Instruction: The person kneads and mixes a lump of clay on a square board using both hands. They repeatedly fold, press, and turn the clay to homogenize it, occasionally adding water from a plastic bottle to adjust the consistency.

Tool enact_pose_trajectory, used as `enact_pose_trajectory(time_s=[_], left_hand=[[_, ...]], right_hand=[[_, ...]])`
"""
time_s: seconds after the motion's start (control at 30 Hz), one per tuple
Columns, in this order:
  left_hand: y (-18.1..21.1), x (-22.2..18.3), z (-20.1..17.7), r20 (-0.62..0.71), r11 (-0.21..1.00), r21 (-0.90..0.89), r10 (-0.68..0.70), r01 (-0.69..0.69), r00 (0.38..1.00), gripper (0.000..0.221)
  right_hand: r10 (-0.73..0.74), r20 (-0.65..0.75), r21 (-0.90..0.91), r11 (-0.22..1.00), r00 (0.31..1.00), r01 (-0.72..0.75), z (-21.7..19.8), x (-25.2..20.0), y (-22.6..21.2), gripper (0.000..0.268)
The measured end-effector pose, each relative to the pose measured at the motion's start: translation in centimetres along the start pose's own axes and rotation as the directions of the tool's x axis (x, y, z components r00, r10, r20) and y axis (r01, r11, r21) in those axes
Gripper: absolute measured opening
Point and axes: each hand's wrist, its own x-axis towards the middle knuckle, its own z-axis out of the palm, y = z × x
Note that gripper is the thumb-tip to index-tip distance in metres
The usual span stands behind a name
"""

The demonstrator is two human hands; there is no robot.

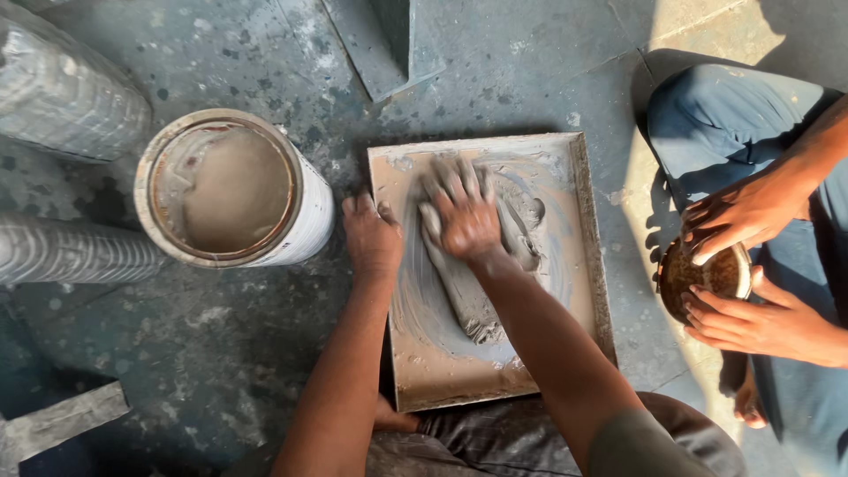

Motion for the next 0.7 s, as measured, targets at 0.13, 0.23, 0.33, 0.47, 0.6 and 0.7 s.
enact_pose_trajectory(time_s=[0.13,0.23,0.33,0.47,0.6,0.7], left_hand=[[0.6,0.0,-0.2,-0.039,1.0,-0.004,0.002,-0.002,0.999,0.035],[0.8,0.8,-0.6,-0.029,1.0,-0.006,0.025,-0.025,0.999,0.031],[0.6,-0.7,-1.3,-0.061,0.997,0.002,0.073,-0.073,0.995,0.029],[2.0,-2.0,-2.4,-0.096,0.997,0.018,0.075,-0.073,0.993,0.041],[2.0,-3.6,-3.3,-0.068,0.999,0.008,0.05,-0.049,0.996,0.043],[1.4,-3.7,-2.9,-0.13,0.992,-0.086,0.076,-0.087,0.989,0.039]], right_hand=[[0.113,0.474,0.165,0.963,0.873,-0.214,-4.2,5.1,-0.7,0.064],[0.008,0.409,0.225,0.968,0.913,-0.109,-6.7,2.3,-2.6,0.073],[-0.189,0.327,0.263,0.959,0.926,0.103,-9.0,-6.5,-4.6,0.06],[-0.362,0.48,0.292,0.925,0.799,0.244,-13.0,-12.9,-3.7,0.04],[0.041,0.451,0.622,0.702,0.892,-0.347,-16.9,-15.4,0.5,0.062],[0.091,-0.129,0.634,0.773,0.987,0.012,-17.7,-16.7,2.2,0.064]])
